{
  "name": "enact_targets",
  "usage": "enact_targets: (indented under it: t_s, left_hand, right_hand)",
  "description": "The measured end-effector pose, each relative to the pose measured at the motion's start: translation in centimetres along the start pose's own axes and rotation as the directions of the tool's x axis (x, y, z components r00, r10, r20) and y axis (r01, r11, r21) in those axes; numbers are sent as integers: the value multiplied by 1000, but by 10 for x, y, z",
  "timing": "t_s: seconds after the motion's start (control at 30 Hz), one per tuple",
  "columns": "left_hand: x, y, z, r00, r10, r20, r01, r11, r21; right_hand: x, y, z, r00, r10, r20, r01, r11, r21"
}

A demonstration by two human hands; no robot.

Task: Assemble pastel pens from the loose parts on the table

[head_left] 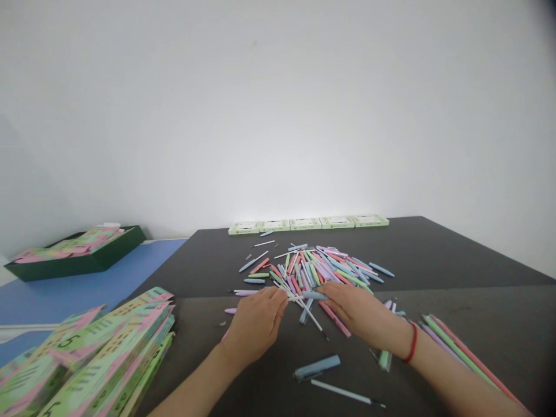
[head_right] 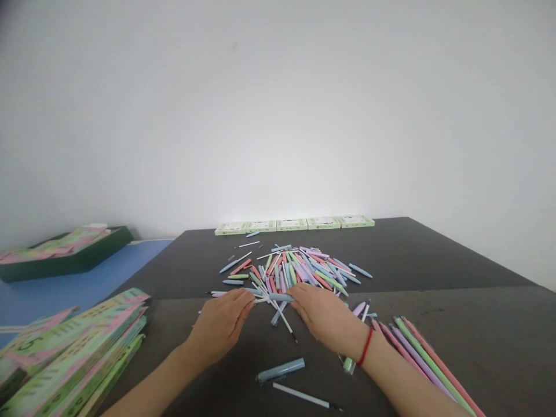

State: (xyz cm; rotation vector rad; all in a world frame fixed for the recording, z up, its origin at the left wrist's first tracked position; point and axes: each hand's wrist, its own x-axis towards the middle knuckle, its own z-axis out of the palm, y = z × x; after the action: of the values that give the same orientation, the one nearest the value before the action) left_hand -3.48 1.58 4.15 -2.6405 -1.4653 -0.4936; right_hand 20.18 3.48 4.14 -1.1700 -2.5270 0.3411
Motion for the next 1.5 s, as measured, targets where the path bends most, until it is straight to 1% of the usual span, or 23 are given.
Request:
enact_targets:
  t_s: [0.13, 0.33, 0.4, 0.5, 0.63, 0.77, 0.87, 0.93, 0.97, 1.03, 1.1, 1.13, 1.17, 1.3, 1.33, 1.4, 1.5]
  left_hand:
    - [1, -1, 0, 1000, 19, 15, -20, 995, 96]
    - [2, 3, -1, 998, 33, 45, -38, 991, 125]
    - [1, 6, 0, 995, 56, 78, -64, 992, 109]
    - [-3, 11, 3, 984, 97, 146, -104, 994, 41]
    - [-6, 12, 9, 982, 91, 168, -82, 995, -56]
    - [-7, 12, 14, 973, 81, 216, -59, 993, -106]
    - [-7, 13, 15, 965, 65, 254, -36, 992, -119]
    - [-7, 15, 15, 959, 68, 276, -38, 993, -115]
    - [-7, 15, 14, 954, 72, 290, -42, 993, -109]
    - [-7, 16, 11, 941, 80, 328, -54, 995, -87]
    - [-5, 17, 9, 928, 80, 364, -66, 997, -49]
    - [-4, 17, 8, 924, 77, 375, -72, 997, -27]
    - [-4, 17, 6, 921, 75, 381, -78, 997, -8]
    - [-2, 16, 3, 928, 80, 363, -91, 996, 12]
    - [-2, 16, 3, 931, 78, 356, -86, 996, 7]
    - [-3, 16, 4, 935, 74, 347, -77, 997, -5]
    - [-5, 14, 7, 941, 81, 330, -78, 997, -21]
  right_hand:
    - [-1, 0, -3, 1000, -1, 16, 2, 1000, -31]
    - [-2, -3, -5, 999, -20, 38, 22, 999, -43]
    - [-2, -8, -4, 999, -35, 41, 36, 998, -46]
    - [-1, -20, 1, 997, -53, 52, 56, 996, -66]
    - [-3, -33, 8, 997, -1, 75, 9, 994, -113]
    - [-4, -36, 9, 993, 46, 108, -29, 988, -153]
    - [-5, -33, 10, 990, 67, 128, -57, 995, -82]
    - [-4, -30, 11, 986, 85, 140, -93, 994, 50]
    - [-3, -29, 12, 981, 99, 166, -124, 982, 142]
    - [-1, -28, 15, 961, 128, 247, -204, 928, 313]
    - [1, -27, 17, 937, 146, 316, -272, 875, 402]
    - [1, -27, 18, 935, 157, 318, -285, 866, 410]
    - [1, -27, 18, 940, 170, 295, -282, 874, 395]
    - [-1, -27, 20, 975, 185, 120, -210, 947, 243]
    - [-1, -27, 21, 979, 177, 97, -194, 959, 206]
    - [0, -27, 23, 981, 173, 93, -188, 965, 183]
    - [3, -26, 27, 970, 171, 171, -213, 938, 275]
